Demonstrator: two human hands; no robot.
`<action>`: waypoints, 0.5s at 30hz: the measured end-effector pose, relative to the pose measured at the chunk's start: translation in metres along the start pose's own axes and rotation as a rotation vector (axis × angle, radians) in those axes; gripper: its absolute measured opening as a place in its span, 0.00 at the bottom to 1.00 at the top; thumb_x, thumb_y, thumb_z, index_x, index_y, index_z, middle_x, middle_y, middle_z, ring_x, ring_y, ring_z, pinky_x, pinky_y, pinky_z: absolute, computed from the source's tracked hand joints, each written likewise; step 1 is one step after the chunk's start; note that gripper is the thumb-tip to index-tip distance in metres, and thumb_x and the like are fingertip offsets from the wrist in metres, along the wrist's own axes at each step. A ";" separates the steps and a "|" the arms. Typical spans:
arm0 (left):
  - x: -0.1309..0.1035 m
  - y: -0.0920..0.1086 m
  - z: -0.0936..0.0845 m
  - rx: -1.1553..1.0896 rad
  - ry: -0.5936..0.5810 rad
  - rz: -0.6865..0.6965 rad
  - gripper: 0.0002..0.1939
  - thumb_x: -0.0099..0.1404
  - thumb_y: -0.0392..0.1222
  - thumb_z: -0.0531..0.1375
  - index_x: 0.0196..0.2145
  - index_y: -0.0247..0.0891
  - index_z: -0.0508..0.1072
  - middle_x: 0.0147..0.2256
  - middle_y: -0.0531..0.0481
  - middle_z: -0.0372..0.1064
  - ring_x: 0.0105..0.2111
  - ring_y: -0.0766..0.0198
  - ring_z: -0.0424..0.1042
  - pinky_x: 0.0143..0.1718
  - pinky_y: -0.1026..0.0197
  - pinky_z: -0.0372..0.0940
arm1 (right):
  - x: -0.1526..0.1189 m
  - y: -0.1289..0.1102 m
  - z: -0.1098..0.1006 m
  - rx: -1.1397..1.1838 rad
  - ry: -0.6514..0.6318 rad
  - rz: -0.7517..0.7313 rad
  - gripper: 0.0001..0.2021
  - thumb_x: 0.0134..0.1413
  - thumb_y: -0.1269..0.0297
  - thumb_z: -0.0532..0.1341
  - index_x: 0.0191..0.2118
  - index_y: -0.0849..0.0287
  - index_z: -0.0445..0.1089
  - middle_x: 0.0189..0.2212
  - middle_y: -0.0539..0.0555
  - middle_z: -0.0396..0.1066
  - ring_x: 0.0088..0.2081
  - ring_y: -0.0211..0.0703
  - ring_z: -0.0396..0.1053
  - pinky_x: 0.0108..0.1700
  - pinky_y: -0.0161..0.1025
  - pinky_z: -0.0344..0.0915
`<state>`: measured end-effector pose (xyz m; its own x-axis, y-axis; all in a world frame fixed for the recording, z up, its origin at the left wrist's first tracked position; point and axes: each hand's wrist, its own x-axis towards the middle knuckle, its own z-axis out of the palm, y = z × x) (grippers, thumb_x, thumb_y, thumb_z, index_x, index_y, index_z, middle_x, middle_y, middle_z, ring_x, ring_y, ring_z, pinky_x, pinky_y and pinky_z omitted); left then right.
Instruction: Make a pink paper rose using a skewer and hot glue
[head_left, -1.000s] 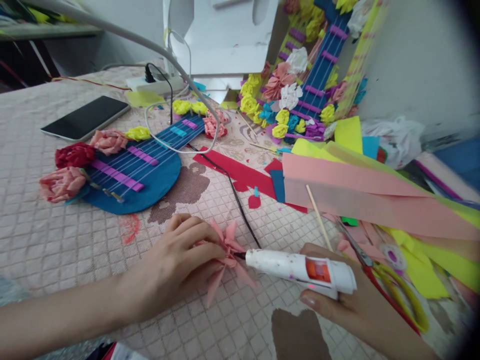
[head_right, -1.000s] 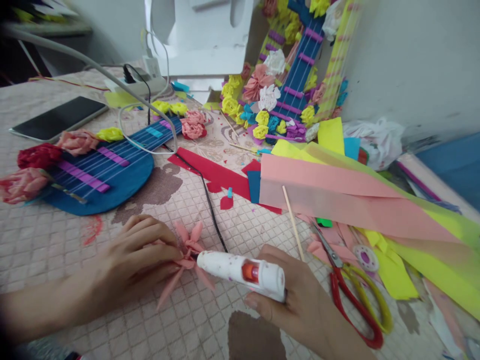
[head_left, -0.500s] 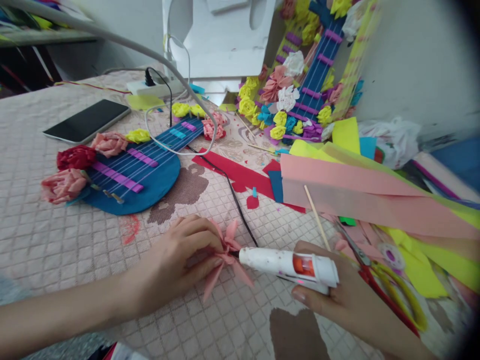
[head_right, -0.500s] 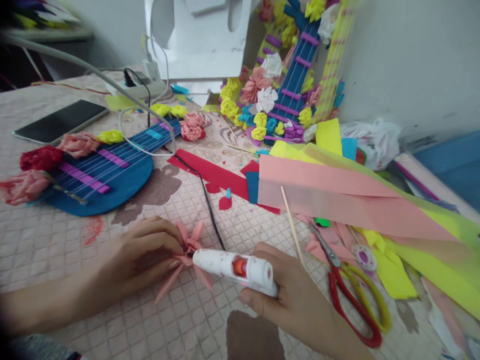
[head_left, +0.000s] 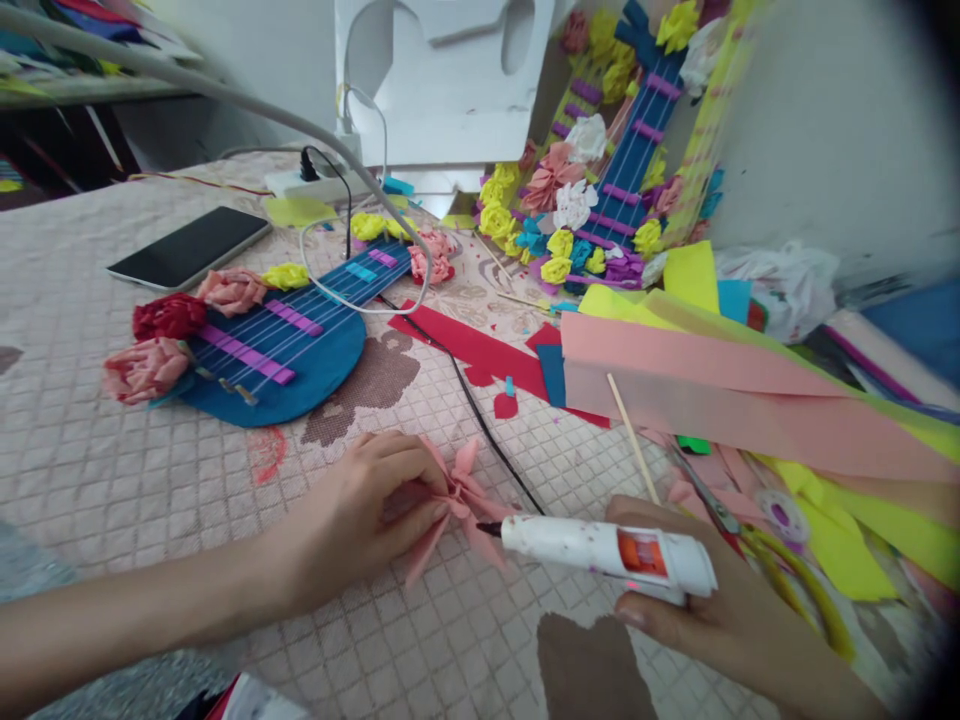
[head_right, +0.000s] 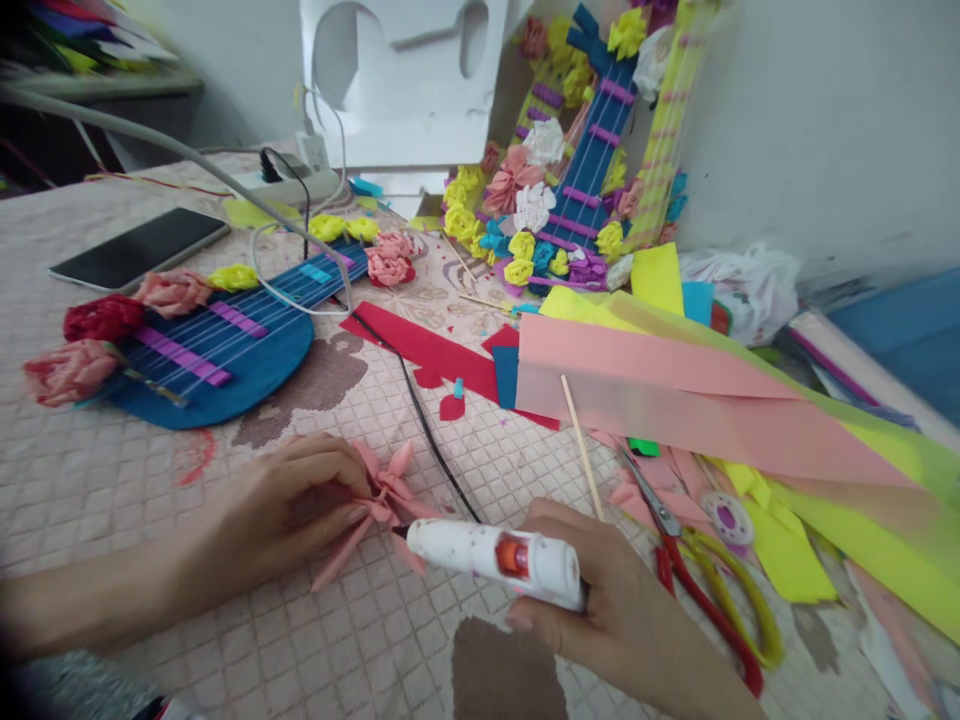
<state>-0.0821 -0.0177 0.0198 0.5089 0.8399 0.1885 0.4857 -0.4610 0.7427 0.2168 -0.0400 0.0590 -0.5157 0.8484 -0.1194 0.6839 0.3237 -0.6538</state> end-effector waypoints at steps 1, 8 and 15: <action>0.000 0.000 0.001 -0.003 0.010 -0.009 0.03 0.62 0.34 0.57 0.31 0.37 0.70 0.33 0.50 0.71 0.34 0.65 0.70 0.36 0.62 0.65 | 0.000 0.000 0.000 -0.002 0.006 -0.003 0.12 0.53 0.52 0.60 0.26 0.54 0.65 0.23 0.49 0.65 0.25 0.40 0.66 0.25 0.35 0.62; 0.001 -0.003 0.010 -0.028 0.051 -0.146 0.03 0.59 0.34 0.58 0.32 0.37 0.68 0.31 0.50 0.71 0.30 0.65 0.71 0.30 0.64 0.65 | -0.001 -0.004 0.003 0.028 0.028 -0.007 0.14 0.53 0.51 0.60 0.25 0.55 0.64 0.22 0.48 0.65 0.23 0.38 0.64 0.24 0.34 0.62; 0.001 -0.004 0.012 0.017 0.048 -0.159 0.04 0.58 0.33 0.57 0.32 0.39 0.68 0.32 0.53 0.71 0.32 0.65 0.70 0.33 0.64 0.63 | -0.004 0.013 0.001 0.061 0.102 0.029 0.10 0.51 0.55 0.61 0.37 0.55 0.70 0.26 0.49 0.70 0.25 0.40 0.68 0.23 0.33 0.63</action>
<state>-0.0756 -0.0184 0.0091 0.3904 0.9152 0.0998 0.5699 -0.3254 0.7546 0.2273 -0.0396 0.0501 -0.4393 0.8960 -0.0642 0.6632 0.2753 -0.6960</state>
